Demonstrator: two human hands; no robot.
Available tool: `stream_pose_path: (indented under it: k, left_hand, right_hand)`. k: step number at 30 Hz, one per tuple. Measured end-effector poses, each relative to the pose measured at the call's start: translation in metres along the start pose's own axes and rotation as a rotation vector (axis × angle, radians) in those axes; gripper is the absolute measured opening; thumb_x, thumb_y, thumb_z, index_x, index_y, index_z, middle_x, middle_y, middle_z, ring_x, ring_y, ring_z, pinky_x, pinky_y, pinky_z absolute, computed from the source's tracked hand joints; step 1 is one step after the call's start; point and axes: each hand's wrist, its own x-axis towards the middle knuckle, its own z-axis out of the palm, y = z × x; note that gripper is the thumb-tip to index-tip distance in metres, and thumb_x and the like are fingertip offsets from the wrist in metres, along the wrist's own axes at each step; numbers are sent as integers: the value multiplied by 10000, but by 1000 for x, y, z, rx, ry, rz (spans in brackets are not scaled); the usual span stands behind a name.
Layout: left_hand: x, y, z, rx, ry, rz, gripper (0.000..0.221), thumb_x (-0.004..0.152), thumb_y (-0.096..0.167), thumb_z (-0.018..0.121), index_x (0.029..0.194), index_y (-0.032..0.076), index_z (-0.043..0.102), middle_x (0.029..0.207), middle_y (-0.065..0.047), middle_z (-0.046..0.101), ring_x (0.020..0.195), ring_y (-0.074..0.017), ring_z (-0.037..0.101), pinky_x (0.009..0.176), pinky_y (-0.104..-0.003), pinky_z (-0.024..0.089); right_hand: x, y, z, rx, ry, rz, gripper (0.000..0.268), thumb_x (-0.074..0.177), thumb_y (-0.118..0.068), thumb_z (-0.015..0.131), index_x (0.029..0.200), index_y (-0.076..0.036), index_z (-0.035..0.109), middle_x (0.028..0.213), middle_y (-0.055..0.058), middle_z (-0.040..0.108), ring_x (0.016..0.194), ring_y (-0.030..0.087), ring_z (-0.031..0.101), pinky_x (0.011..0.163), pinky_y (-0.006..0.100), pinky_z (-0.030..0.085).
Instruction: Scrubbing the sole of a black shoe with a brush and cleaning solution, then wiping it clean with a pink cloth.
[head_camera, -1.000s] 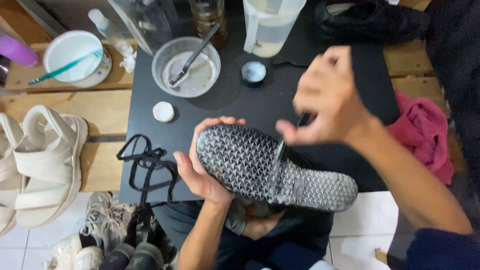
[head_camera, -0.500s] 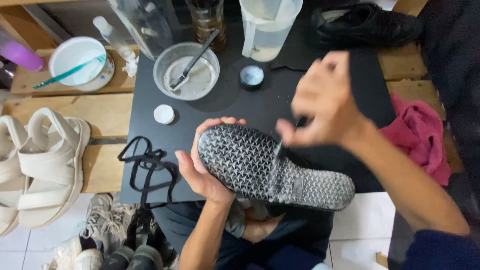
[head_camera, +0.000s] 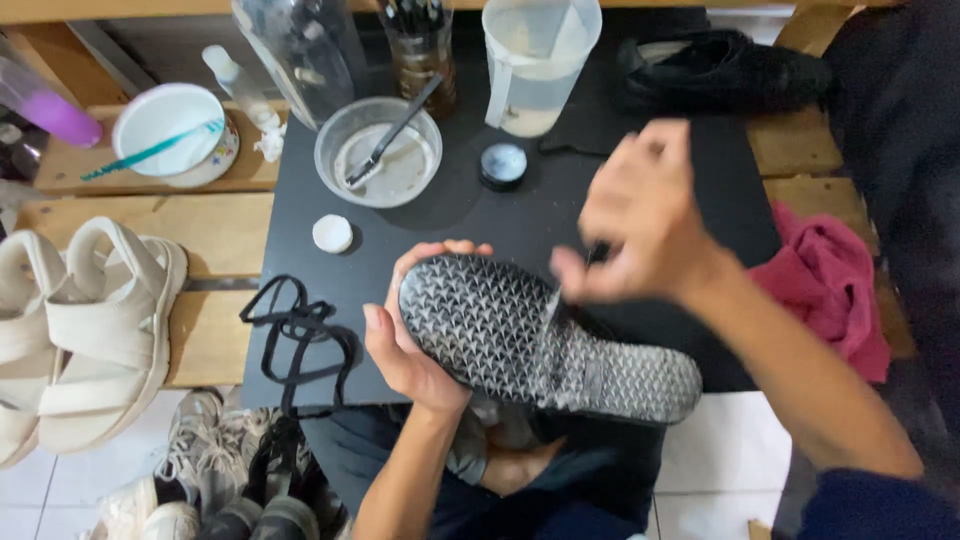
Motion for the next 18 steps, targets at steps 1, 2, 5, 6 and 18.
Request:
stream_pose_path:
  k: [1, 2, 5, 6, 18]
  left_hand:
    - [-5, 1, 0, 2, 10, -5, 593, 998, 530, 534, 1206, -20, 614, 1161, -211, 649, 1137, -382, 624, 1034, -496, 476]
    - [-2, -1, 0, -38, 1, -5, 593, 1011, 521, 508, 1197, -30, 619, 1157, -219, 650, 1135, -386, 619, 1043, -501, 473]
    - [4, -3, 1, -76, -24, -7, 616, 1023, 521, 445, 1192, -46, 615, 1163, -240, 644, 1140, -400, 608, 1039, -508, 463]
    - [-2, -1, 0, -68, -15, -25, 637, 1022, 528, 409, 1194, -53, 606, 1171, -253, 638, 1148, -411, 603, 1026, -510, 454]
    - [-1, -1, 6, -110, 31, -9, 648, 1020, 529, 397, 1141, -65, 625, 1109, -253, 650, 1085, -411, 621, 995, -499, 464]
  right_hand:
    - [1, -15, -3, 8, -6, 5, 377, 812, -314, 679, 602, -149, 414, 627, 9, 459, 623, 275, 464, 804, 529, 307]
    - [7, -23, -5, -63, -100, -8, 434, 821, -397, 608, 534, -154, 390, 581, 32, 371, 592, 296, 374, 719, 528, 283]
    - [11, -27, -3, -26, -117, -63, 454, 836, -418, 601, 529, -149, 402, 588, 44, 352, 615, 306, 383, 697, 532, 292]
    - [6, -31, -1, 102, -53, -87, 403, 842, -356, 667, 592, -139, 438, 642, 31, 420, 667, 294, 481, 761, 536, 325]
    - [16, -22, -9, 29, -1, -36, 377, 797, -326, 655, 572, -151, 409, 597, 20, 382, 593, 302, 394, 736, 548, 292]
